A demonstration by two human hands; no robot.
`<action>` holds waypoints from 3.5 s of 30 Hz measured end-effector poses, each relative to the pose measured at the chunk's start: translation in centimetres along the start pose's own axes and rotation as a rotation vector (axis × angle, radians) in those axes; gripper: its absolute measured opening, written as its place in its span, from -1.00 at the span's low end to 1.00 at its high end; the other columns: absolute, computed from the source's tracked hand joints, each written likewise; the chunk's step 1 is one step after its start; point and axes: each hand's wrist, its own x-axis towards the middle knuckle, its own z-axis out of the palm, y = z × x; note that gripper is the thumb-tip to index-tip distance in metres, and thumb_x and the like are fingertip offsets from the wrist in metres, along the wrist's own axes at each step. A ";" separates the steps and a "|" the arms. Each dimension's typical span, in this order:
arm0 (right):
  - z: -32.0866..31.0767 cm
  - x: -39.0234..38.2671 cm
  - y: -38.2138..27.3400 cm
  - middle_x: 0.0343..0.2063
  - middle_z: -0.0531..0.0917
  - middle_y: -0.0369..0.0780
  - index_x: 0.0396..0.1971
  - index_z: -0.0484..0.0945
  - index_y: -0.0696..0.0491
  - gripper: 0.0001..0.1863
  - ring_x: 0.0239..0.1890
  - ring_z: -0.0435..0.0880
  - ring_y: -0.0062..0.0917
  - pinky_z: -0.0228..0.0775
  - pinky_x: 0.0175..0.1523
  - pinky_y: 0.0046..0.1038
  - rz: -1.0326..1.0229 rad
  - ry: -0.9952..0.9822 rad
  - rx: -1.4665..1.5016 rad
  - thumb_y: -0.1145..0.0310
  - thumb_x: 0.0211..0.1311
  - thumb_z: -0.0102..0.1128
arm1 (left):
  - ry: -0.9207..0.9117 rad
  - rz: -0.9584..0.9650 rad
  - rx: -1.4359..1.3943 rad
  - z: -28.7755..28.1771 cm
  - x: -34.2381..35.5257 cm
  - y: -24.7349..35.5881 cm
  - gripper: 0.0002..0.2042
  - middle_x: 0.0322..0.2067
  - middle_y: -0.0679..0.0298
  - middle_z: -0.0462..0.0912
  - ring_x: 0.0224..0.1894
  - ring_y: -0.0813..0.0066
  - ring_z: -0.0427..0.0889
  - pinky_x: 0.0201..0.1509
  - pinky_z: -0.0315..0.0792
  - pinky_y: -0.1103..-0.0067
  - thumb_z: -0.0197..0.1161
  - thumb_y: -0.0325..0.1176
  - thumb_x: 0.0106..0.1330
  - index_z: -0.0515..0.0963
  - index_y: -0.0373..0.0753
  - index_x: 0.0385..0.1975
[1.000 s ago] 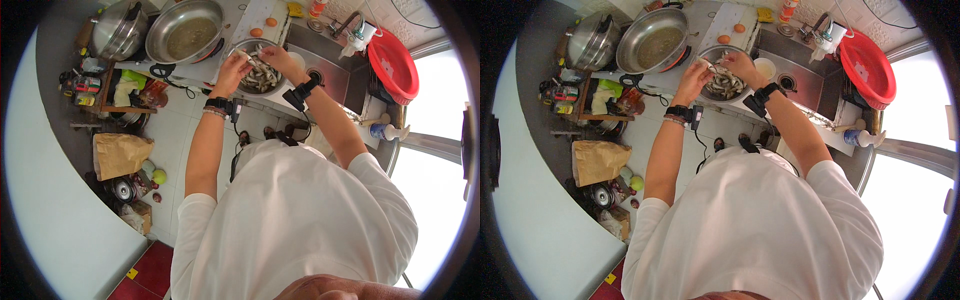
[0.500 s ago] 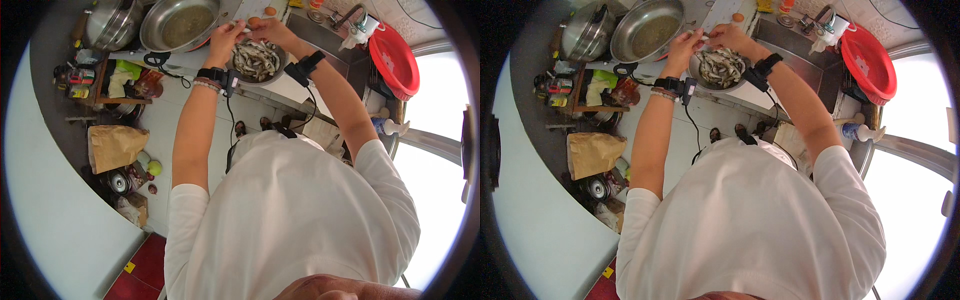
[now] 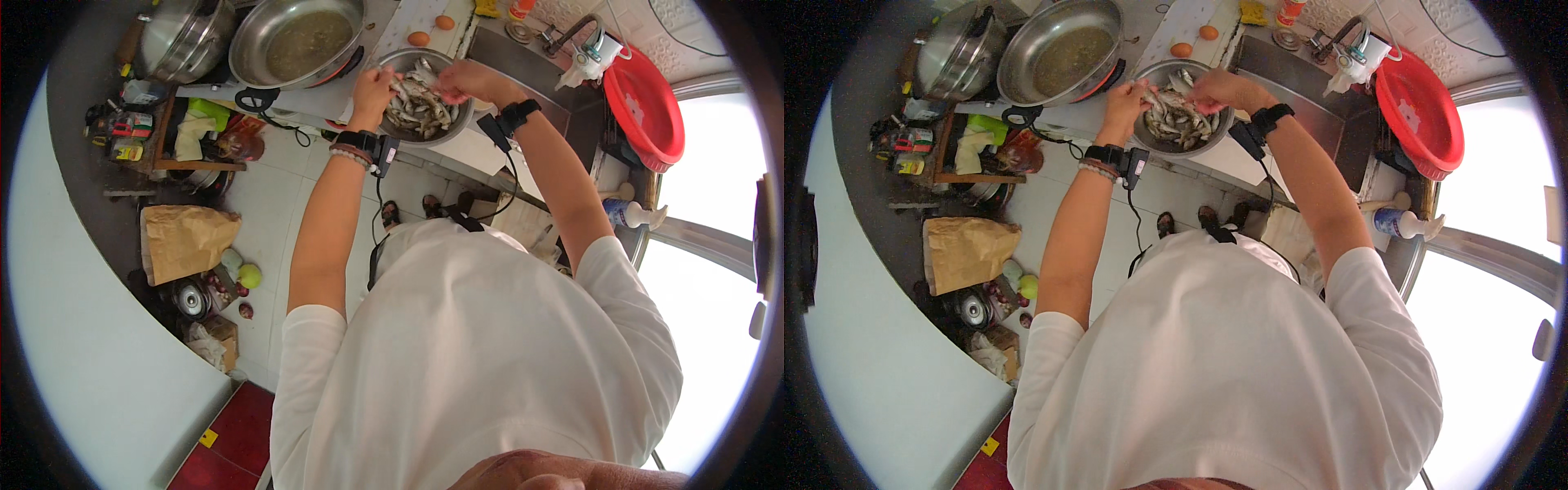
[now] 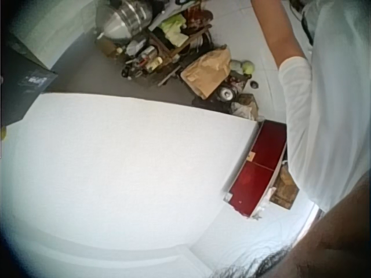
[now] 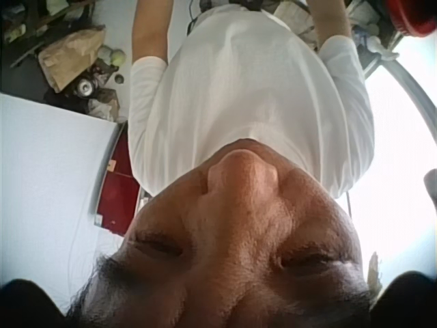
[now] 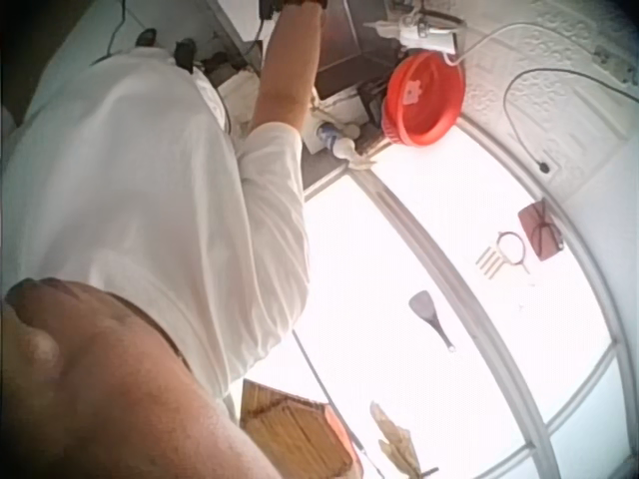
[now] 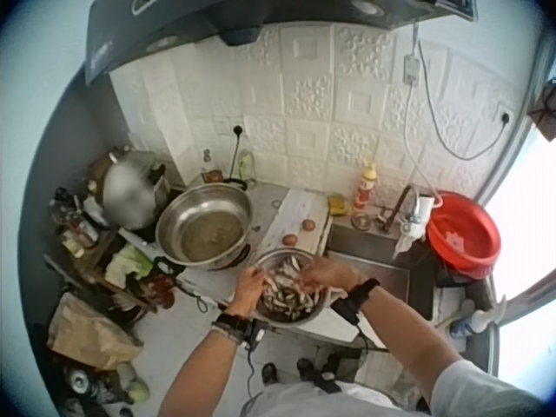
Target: Cleaning a bowl of small whole fish and then cleaning the frying pan.
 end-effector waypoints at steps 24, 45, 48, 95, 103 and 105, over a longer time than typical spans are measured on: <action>6.8 1.7 3.8 -0.50 0.64 -0.24 -0.45 0.63 0.02 -0.78 -0.24 0.56 -0.43 0.11 -0.02 -0.34 0.222 0.581 -0.455 0.20 0.02 0.13 | 0.072 -0.276 -0.187 -1.1 -1.5 -6.2 -0.57 -0.29 0.18 0.54 -0.19 0.44 0.53 -0.17 0.43 0.54 0.29 -0.13 0.14 0.48 -0.33 -0.13; 6.3 -1.0 5.1 -0.53 0.61 -0.22 -0.33 0.56 0.15 -0.73 -0.49 0.56 -0.62 0.34 -0.32 -0.56 -0.023 0.565 0.300 0.23 0.14 0.16 | -0.013 -0.225 -0.160 1.2 -2.2 -3.7 -0.90 -0.37 0.26 0.53 -0.34 0.53 0.53 -0.28 0.51 0.62 0.18 -0.45 0.21 0.50 -0.31 -0.34; 7.1 -0.8 5.4 -0.52 0.61 -0.23 -0.30 0.56 0.14 -0.73 -0.45 0.55 -0.62 0.34 -0.32 -0.55 -0.102 0.884 -0.301 0.25 0.11 0.18 | -0.017 -0.224 -0.196 0.8 -2.5 -3.3 -0.90 -0.36 0.26 0.53 -0.33 0.53 0.53 -0.25 0.51 0.61 0.17 -0.45 0.22 0.50 -0.31 -0.32; 3.7 1.2 -1.5 -0.40 0.64 -0.26 -0.25 0.53 -0.03 -0.67 -0.21 0.57 -0.33 0.25 -0.04 -0.24 -0.446 0.808 -0.838 0.19 -0.06 0.27 | -0.037 -0.008 -0.313 1.6 0.5 -0.2 -0.66 -0.37 0.16 0.58 -0.35 0.44 0.60 -0.26 0.52 0.62 0.29 -0.23 0.17 0.47 -0.41 -0.28; 0.8 0.1 -1.3 -0.45 0.64 -0.21 -0.21 0.58 0.12 -0.69 -0.39 0.59 -0.59 0.44 -0.25 -0.50 -0.499 0.557 -0.324 0.31 0.04 0.32 | -0.087 0.047 -0.291 2.1 0.4 2.9 -0.68 -0.31 0.12 0.58 -0.29 0.42 0.60 -0.23 0.55 0.63 0.28 -0.32 0.17 0.46 -0.49 -0.26; 0.6 -0.7 -1.9 -0.48 0.64 -0.25 -0.30 0.60 0.13 -0.71 -0.43 0.53 -0.62 0.38 -0.24 -0.54 -0.407 0.494 -0.135 0.27 0.00 0.32 | -0.089 -0.022 -0.197 2.0 -0.3 3.9 -0.68 -0.29 0.15 0.57 -0.26 0.43 0.59 -0.18 0.55 0.62 0.29 -0.37 0.16 0.45 -0.49 -0.23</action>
